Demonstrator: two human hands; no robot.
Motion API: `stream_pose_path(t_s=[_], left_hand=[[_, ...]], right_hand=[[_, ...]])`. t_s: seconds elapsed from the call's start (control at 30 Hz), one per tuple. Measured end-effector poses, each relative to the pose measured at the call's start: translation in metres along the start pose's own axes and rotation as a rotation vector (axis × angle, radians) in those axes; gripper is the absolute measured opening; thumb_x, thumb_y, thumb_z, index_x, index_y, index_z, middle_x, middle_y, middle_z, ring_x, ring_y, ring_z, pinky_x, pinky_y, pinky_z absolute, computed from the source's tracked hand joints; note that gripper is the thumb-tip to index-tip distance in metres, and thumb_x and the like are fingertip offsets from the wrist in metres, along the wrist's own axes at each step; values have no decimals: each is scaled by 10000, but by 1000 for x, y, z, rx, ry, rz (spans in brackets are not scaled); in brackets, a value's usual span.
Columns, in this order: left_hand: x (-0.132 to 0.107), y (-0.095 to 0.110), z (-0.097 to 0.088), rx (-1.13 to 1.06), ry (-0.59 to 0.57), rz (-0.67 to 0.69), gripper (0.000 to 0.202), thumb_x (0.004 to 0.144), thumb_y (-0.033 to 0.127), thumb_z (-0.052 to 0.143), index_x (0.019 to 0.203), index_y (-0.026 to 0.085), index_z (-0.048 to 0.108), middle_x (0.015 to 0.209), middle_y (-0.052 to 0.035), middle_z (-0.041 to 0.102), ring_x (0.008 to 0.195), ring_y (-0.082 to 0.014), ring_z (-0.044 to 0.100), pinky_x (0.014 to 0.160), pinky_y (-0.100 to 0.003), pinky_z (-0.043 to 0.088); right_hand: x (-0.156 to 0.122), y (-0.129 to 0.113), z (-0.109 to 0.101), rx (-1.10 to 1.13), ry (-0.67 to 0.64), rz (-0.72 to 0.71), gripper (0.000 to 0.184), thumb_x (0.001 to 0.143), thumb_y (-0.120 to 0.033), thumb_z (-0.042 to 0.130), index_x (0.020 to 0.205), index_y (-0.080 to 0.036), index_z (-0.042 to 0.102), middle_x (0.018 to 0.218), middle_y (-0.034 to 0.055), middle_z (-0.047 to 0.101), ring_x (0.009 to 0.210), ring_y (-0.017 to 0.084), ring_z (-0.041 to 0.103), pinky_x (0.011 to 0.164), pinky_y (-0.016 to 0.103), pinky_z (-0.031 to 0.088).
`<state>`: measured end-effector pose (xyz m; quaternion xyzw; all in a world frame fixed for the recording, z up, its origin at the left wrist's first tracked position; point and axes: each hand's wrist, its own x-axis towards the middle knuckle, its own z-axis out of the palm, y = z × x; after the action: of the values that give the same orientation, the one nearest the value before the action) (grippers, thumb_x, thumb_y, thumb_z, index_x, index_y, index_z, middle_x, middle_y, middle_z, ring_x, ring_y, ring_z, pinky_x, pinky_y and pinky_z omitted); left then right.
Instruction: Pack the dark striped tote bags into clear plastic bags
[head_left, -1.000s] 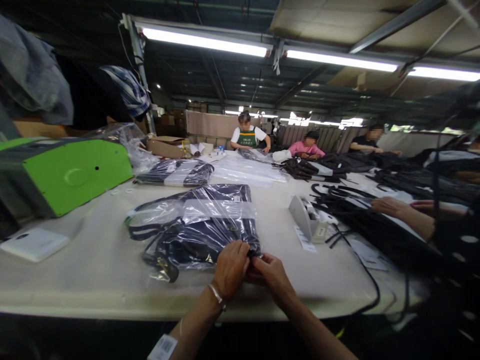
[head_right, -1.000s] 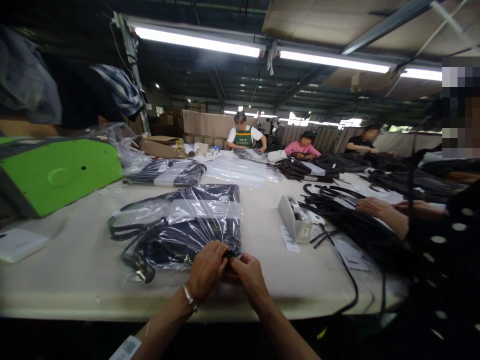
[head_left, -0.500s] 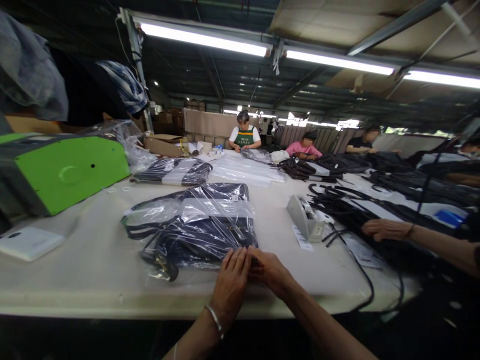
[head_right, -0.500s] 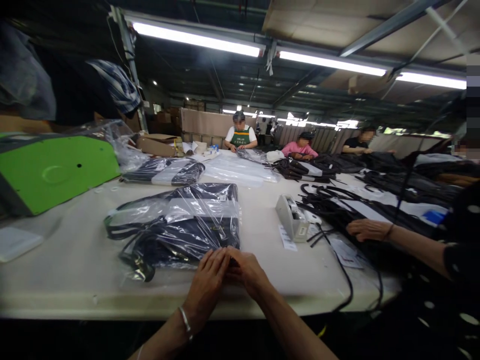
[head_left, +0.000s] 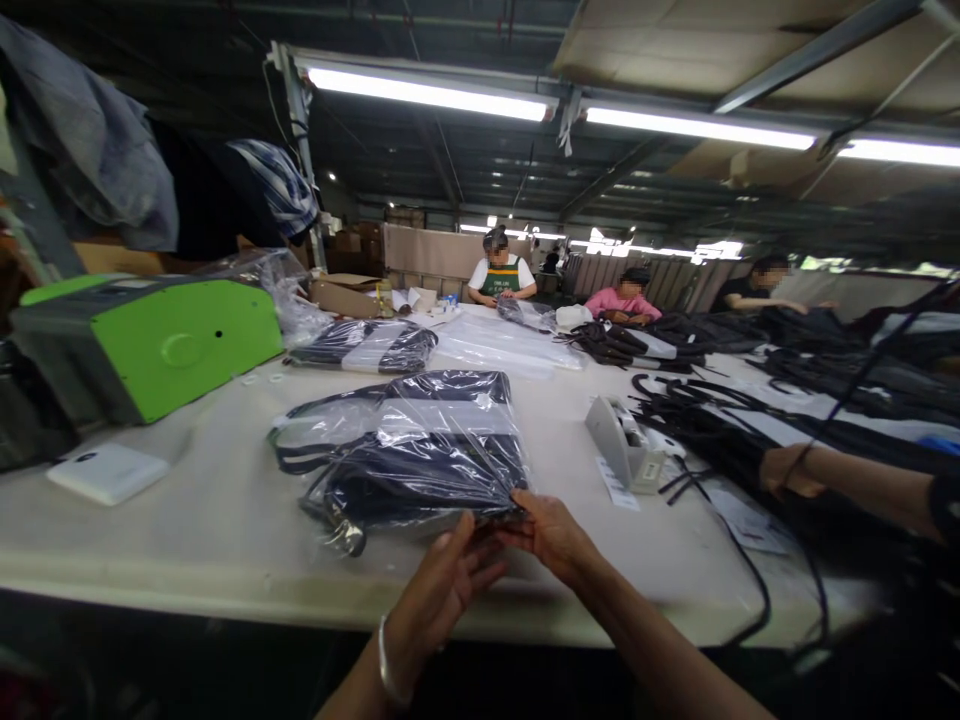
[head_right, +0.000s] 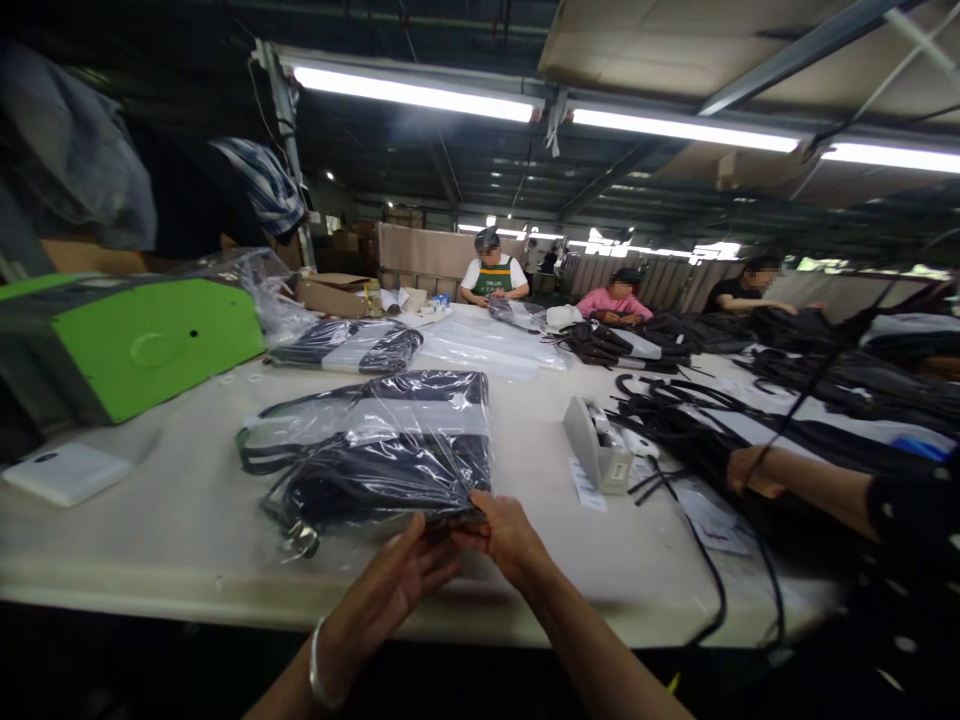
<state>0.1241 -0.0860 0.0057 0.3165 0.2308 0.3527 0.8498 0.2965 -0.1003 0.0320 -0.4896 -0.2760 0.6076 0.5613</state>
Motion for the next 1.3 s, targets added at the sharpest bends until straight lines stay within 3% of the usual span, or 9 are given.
stream_pose_path(t_s=[0.2, 0.3, 0.4, 0.5, 0.6, 0.67, 0.8, 0.97, 1.3], left_hand=[[30, 1, 13, -236, 44, 9, 226, 790, 247, 762, 980, 131, 720, 1047, -102, 730, 931, -215, 675, 854, -329, 540], [34, -6, 14, -308, 114, -58, 227, 825, 300, 729, 955, 116, 713, 977, -112, 744, 862, -221, 691, 776, -334, 560], [37, -9, 14, -304, 236, -35, 139, 802, 216, 745, 897, 123, 702, 901, -86, 753, 782, -200, 700, 714, -314, 566], [42, -12, 14, -261, 341, 29, 166, 751, 138, 771, 896, 143, 692, 847, -45, 754, 702, -170, 694, 632, -276, 555], [45, -13, 14, -224, 371, 50, 223, 714, 132, 796, 914, 150, 698, 852, -40, 756, 677, -163, 689, 593, -260, 543], [45, -14, 14, -205, 358, 55, 216, 702, 148, 808, 892, 138, 706, 865, -57, 759, 696, -169, 693, 611, -257, 545], [45, -17, 15, -183, 284, 95, 257, 678, 214, 838, 885, 121, 719, 908, -88, 761, 804, -202, 703, 737, -291, 557], [44, -21, 19, -146, 249, 191, 453, 598, 304, 891, 983, 136, 722, 964, -83, 758, 930, -241, 693, 871, -353, 534], [43, -20, 25, -73, 315, 181, 391, 718, 360, 820, 1008, 121, 716, 1043, -125, 745, 1059, -265, 670, 938, -358, 520]], right_hand=[[-10, -8, 3, -65, -2, -2, 435, 696, -514, 745, 876, -129, 651, 818, 88, 741, 734, 210, 714, 686, 318, 582], [-12, -11, 1, -263, 35, 28, 415, 758, -519, 678, 929, -147, 608, 797, 77, 731, 681, 218, 711, 640, 338, 581], [-13, -17, -8, -503, 130, 61, 448, 783, -550, 638, 984, -159, 553, 815, 93, 718, 607, 239, 698, 560, 369, 568], [-13, -30, -19, -711, 288, -118, 426, 790, -533, 635, 1015, -180, 561, 847, 82, 706, 584, 213, 679, 495, 316, 521], [-11, -43, -26, -858, 373, -292, 283, 789, -472, 644, 816, -191, 638, 699, 33, 678, 504, 143, 606, 429, 244, 431], [-8, -47, -25, -813, 284, -206, 314, 772, -478, 659, 674, -181, 629, 609, 25, 652, 439, 114, 546, 378, 229, 372], [3, -46, -20, -538, 78, 34, 404, 689, -544, 745, 678, -157, 631, 597, 31, 660, 449, 96, 547, 394, 202, 370], [12, -45, -22, -428, 26, 151, 439, 612, -530, 822, 709, -143, 639, 586, 8, 639, 490, 96, 566, 450, 201, 407], [13, -35, -11, -380, 148, 12, 289, 589, -293, 823, 638, -165, 568, 544, -12, 644, 499, 120, 590, 515, 260, 510]])
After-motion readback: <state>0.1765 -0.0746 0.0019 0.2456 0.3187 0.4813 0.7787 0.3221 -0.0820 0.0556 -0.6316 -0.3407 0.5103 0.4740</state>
